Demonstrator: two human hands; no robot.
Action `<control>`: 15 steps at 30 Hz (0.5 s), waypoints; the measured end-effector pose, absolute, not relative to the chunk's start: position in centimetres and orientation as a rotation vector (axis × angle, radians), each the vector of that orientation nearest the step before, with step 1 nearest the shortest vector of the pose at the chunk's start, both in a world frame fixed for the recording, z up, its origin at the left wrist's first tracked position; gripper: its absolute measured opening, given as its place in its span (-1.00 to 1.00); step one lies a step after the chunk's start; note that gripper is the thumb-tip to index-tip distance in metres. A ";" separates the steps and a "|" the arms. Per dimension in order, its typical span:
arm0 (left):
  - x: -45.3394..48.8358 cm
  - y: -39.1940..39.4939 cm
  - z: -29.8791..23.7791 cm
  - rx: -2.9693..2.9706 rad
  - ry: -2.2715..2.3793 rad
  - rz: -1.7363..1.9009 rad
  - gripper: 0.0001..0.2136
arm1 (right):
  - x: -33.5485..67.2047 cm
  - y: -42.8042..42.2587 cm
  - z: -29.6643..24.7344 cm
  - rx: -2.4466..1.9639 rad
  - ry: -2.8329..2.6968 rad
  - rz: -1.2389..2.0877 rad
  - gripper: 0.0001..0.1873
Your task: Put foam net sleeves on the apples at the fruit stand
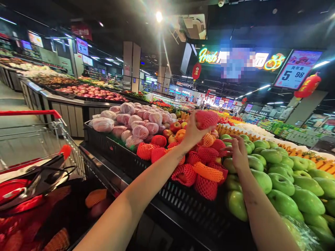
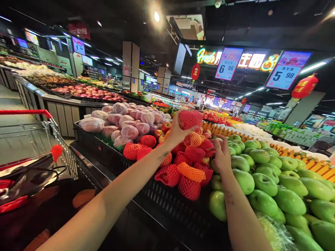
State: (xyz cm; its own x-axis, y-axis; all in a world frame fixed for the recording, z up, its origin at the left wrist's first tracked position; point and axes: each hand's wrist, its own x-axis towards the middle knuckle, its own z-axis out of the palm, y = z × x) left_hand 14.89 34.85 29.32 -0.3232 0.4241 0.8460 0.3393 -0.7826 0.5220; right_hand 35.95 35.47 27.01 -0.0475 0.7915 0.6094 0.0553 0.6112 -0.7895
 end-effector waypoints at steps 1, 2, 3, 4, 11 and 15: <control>13.0 34.7 29.8 1.740 1.111 2.319 -0.28 | 36.0 35.5 27.0 -0.780 -1.527 0.638 -0.37; 11.0 34.5 30.2 1.718 1.250 2.300 -0.26 | 36.1 35.5 27.0 -0.812 -1.531 0.584 -0.38; 8.9 34.2 30.4 1.713 1.445 2.234 -0.24 | 36.1 35.6 27.0 -0.843 -1.539 0.538 -0.38; 6.9 33.9 30.4 1.749 1.676 2.085 -0.22 | 36.1 35.7 27.0 -0.871 -1.548 0.499 -0.37; 0.1 33.2 27.7 2.029 2.318 0.525 -0.11 | 36.1 35.3 27.3 -0.893 -1.601 0.445 -0.38; 0.6 33.7 28.0 2.094 2.262 0.309 -0.13 | 36.1 34.1 28.2 -0.765 -1.822 0.677 -0.50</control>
